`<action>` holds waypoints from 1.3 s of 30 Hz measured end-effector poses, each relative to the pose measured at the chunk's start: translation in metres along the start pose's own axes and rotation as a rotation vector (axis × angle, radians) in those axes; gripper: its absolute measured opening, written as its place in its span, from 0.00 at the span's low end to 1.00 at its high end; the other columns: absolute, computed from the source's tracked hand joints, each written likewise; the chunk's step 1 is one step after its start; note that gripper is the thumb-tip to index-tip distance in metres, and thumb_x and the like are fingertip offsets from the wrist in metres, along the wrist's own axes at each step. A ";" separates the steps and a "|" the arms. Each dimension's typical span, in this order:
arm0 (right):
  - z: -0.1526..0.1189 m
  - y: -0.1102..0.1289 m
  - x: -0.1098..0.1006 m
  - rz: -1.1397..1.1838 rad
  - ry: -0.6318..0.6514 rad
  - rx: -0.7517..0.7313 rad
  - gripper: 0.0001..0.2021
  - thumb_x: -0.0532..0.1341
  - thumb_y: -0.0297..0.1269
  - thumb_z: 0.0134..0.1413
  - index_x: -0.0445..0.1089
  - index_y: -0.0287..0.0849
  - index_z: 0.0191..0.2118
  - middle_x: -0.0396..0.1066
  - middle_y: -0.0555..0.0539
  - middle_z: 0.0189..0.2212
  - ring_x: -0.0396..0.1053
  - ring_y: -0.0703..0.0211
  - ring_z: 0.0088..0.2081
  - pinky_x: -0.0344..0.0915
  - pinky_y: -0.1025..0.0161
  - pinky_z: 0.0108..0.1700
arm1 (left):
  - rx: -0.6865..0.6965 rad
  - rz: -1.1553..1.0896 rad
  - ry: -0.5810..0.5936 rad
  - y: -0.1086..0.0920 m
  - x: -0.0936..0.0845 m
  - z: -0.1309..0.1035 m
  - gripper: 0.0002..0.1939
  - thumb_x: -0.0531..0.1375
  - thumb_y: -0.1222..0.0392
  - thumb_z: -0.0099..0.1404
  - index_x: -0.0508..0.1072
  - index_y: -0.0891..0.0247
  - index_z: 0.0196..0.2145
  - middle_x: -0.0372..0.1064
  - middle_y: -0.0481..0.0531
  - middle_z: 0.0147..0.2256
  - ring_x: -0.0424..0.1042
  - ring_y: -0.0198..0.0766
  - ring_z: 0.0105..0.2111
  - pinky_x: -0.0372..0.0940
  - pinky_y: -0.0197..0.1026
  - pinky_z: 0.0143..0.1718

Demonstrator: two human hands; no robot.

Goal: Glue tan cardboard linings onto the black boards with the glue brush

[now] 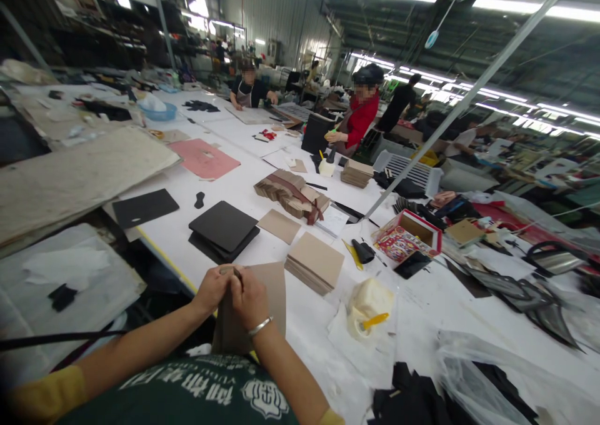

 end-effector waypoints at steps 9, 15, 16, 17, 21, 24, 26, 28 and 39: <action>-0.001 -0.024 -0.014 -0.156 0.018 0.155 0.13 0.46 0.41 0.59 0.63 0.41 0.32 0.66 0.50 0.21 0.63 0.62 0.23 0.49 0.66 0.26 | 0.012 0.029 -0.040 -0.009 0.001 0.007 0.18 0.59 0.50 0.54 0.74 0.69 0.33 0.73 0.52 0.28 0.69 0.36 0.29 0.63 0.34 0.31; 0.006 -0.023 -0.007 -0.230 0.060 0.170 0.13 0.46 0.41 0.60 0.62 0.41 0.33 0.67 0.50 0.22 0.63 0.62 0.23 0.47 0.65 0.25 | 0.020 0.051 -0.050 -0.008 0.001 0.010 0.18 0.59 0.50 0.54 0.74 0.69 0.34 0.73 0.53 0.32 0.70 0.38 0.32 0.63 0.35 0.34; 0.008 -0.022 -0.007 -0.226 0.061 0.177 0.13 0.46 0.41 0.60 0.62 0.41 0.33 0.67 0.50 0.21 0.63 0.62 0.23 0.47 0.65 0.25 | 0.021 0.056 -0.054 -0.008 0.001 0.011 0.18 0.59 0.50 0.54 0.74 0.69 0.34 0.73 0.54 0.32 0.70 0.38 0.32 0.63 0.35 0.35; 0.010 -0.022 -0.007 -0.220 0.058 0.182 0.12 0.46 0.40 0.60 0.62 0.41 0.33 0.67 0.50 0.21 0.62 0.62 0.22 0.47 0.65 0.25 | 0.021 0.060 -0.056 -0.009 0.000 0.011 0.18 0.59 0.50 0.54 0.74 0.69 0.34 0.73 0.54 0.32 0.70 0.39 0.32 0.64 0.36 0.35; 0.016 -0.019 -0.005 -0.188 0.041 0.163 0.12 0.46 0.40 0.59 0.62 0.42 0.32 0.66 0.51 0.20 0.62 0.63 0.22 0.47 0.65 0.25 | 0.031 0.057 -0.067 -0.011 -0.005 0.012 0.19 0.59 0.50 0.53 0.74 0.69 0.35 0.73 0.54 0.32 0.70 0.39 0.33 0.64 0.36 0.35; 0.019 -0.013 0.001 -0.163 0.044 0.118 0.12 0.46 0.41 0.59 0.62 0.42 0.31 0.65 0.51 0.20 0.61 0.63 0.21 0.46 0.65 0.24 | 0.032 0.041 -0.099 -0.013 -0.012 0.012 0.19 0.59 0.49 0.53 0.74 0.69 0.33 0.73 0.53 0.30 0.70 0.38 0.31 0.64 0.36 0.33; 0.021 -0.010 0.006 -0.145 0.050 0.087 0.13 0.46 0.42 0.59 0.61 0.42 0.30 0.64 0.51 0.19 0.60 0.62 0.21 0.46 0.65 0.24 | 0.036 0.039 -0.125 -0.015 -0.018 0.011 0.18 0.59 0.49 0.53 0.74 0.69 0.32 0.73 0.52 0.28 0.69 0.37 0.29 0.64 0.36 0.32; 0.023 -0.007 0.011 -0.119 0.050 0.064 0.14 0.46 0.42 0.59 0.62 0.42 0.30 0.64 0.51 0.19 0.61 0.62 0.21 0.47 0.65 0.24 | 0.041 0.033 -0.151 -0.019 -0.023 0.010 0.18 0.59 0.49 0.53 0.74 0.70 0.32 0.72 0.52 0.27 0.69 0.37 0.28 0.64 0.35 0.31; 0.023 0.029 0.028 0.076 -0.046 -0.072 0.17 0.44 0.44 0.58 0.64 0.40 0.34 0.67 0.46 0.25 0.64 0.60 0.26 0.56 0.65 0.29 | -0.038 -0.202 -0.147 -0.011 -0.040 0.002 0.18 0.60 0.49 0.50 0.73 0.70 0.28 0.69 0.51 0.22 0.65 0.32 0.22 0.61 0.35 0.26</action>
Point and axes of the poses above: each hand's wrist, its own z-axis towards the middle knuckle, its own x-axis out of the palm, y = z × x, the point moved 7 cm from there along z, towards the middle knuckle
